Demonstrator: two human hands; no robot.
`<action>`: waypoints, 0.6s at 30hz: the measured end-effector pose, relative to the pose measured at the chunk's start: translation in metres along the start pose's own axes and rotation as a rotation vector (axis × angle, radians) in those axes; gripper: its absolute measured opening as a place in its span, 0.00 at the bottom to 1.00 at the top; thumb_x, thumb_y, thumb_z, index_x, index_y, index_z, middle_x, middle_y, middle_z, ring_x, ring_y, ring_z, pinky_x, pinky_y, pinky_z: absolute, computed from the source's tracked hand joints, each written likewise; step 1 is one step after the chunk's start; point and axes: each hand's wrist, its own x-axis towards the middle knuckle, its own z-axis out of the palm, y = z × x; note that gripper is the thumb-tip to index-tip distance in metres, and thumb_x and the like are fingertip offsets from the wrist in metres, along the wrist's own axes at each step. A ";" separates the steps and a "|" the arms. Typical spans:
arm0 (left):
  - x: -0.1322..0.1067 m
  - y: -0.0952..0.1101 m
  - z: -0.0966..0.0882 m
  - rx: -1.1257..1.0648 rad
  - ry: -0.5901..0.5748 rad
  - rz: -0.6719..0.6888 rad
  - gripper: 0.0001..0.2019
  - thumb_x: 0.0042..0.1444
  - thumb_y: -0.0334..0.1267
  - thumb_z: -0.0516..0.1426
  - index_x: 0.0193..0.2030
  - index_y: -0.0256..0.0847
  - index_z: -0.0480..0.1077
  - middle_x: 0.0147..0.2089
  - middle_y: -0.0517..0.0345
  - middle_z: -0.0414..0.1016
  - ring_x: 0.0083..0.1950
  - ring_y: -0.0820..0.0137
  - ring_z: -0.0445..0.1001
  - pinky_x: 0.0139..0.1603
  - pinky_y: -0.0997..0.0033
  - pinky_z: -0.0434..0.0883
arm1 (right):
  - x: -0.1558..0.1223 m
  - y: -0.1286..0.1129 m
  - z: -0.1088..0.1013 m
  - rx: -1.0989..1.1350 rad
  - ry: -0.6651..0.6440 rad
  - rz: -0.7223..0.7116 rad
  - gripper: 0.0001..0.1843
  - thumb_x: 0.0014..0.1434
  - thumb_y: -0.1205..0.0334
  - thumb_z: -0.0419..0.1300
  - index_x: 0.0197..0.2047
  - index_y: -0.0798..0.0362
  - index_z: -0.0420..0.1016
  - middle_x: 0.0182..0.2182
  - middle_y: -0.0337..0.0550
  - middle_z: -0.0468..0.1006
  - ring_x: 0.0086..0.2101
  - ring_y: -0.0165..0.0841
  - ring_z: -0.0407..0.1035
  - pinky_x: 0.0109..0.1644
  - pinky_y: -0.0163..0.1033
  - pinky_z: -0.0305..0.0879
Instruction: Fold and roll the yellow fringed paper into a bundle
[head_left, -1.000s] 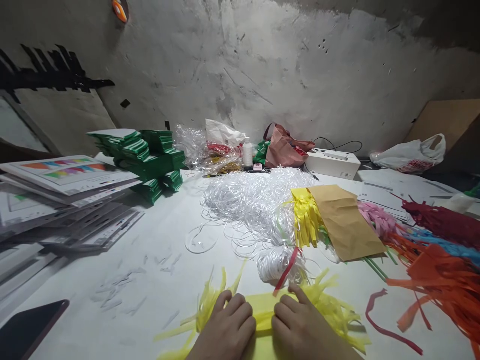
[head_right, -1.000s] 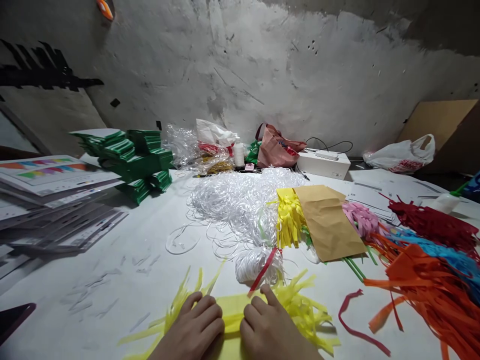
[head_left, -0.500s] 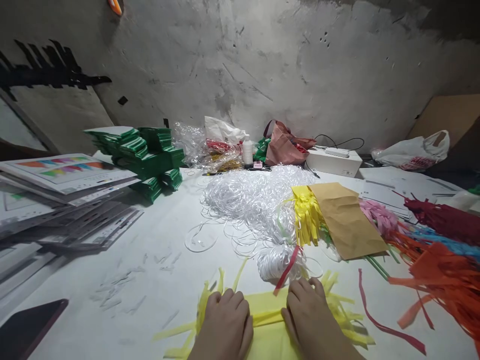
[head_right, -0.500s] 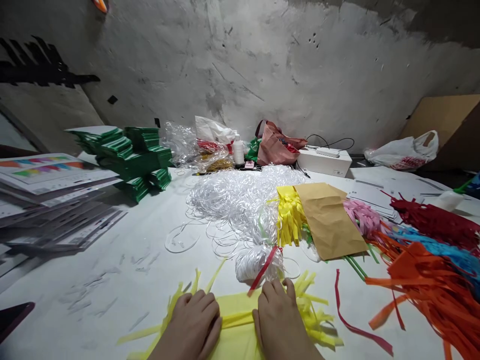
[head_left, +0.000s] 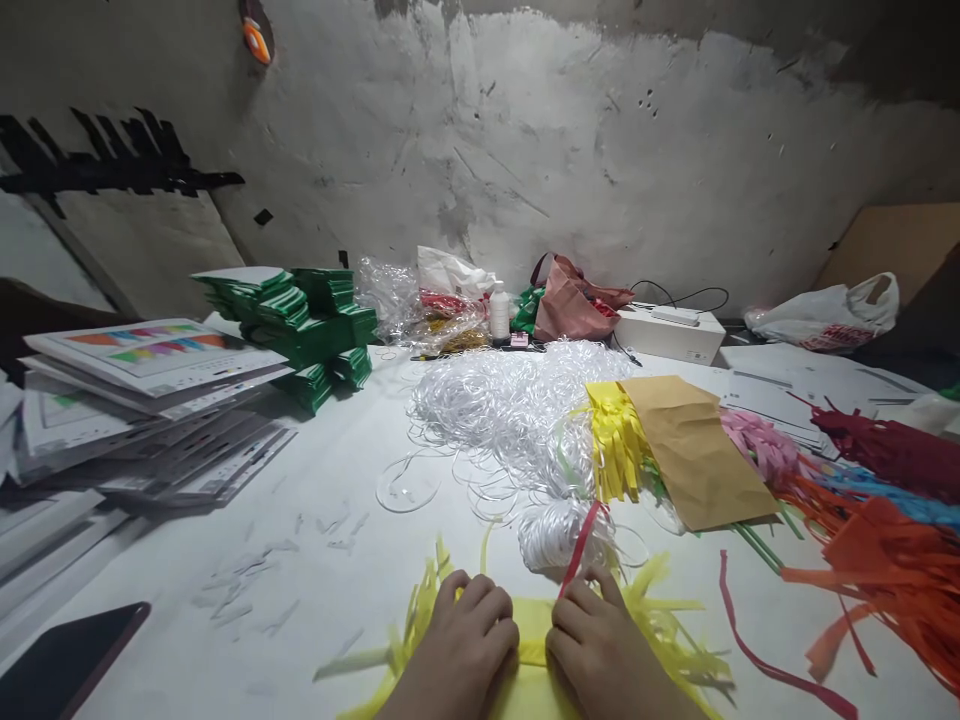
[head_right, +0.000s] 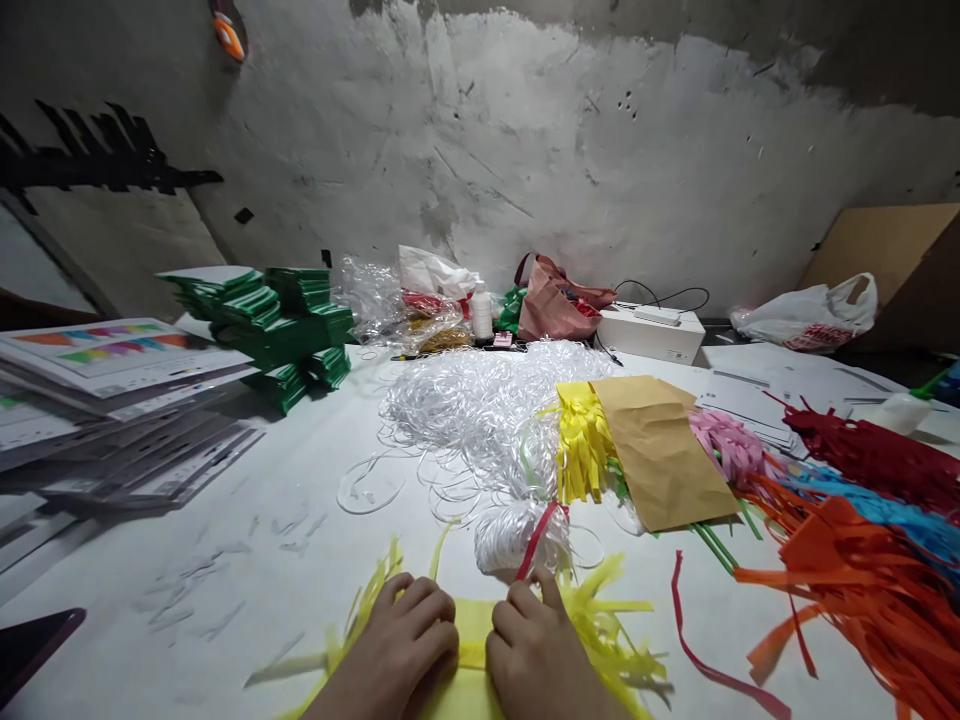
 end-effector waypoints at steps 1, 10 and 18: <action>0.001 0.000 -0.004 -0.003 -0.023 0.030 0.09 0.56 0.23 0.55 0.32 0.43 0.65 0.36 0.62 0.73 0.39 0.66 0.67 0.48 0.59 0.55 | -0.001 0.000 0.000 0.000 0.014 0.005 0.14 0.60 0.73 0.62 0.27 0.53 0.65 0.26 0.35 0.68 0.33 0.33 0.62 0.60 0.48 0.48; 0.003 0.002 -0.006 -0.019 -0.012 0.045 0.10 0.59 0.24 0.55 0.30 0.42 0.63 0.32 0.64 0.72 0.36 0.68 0.65 0.47 0.60 0.55 | 0.003 -0.011 0.008 -0.047 0.056 -0.054 0.14 0.60 0.76 0.56 0.25 0.52 0.65 0.24 0.37 0.65 0.31 0.34 0.59 0.59 0.49 0.50; 0.005 0.006 -0.004 0.010 0.047 0.049 0.11 0.59 0.22 0.53 0.30 0.42 0.62 0.32 0.63 0.71 0.37 0.67 0.65 0.50 0.58 0.57 | 0.006 -0.011 -0.002 -0.067 0.083 0.027 0.15 0.66 0.72 0.51 0.28 0.52 0.67 0.26 0.39 0.68 0.32 0.36 0.61 0.58 0.49 0.50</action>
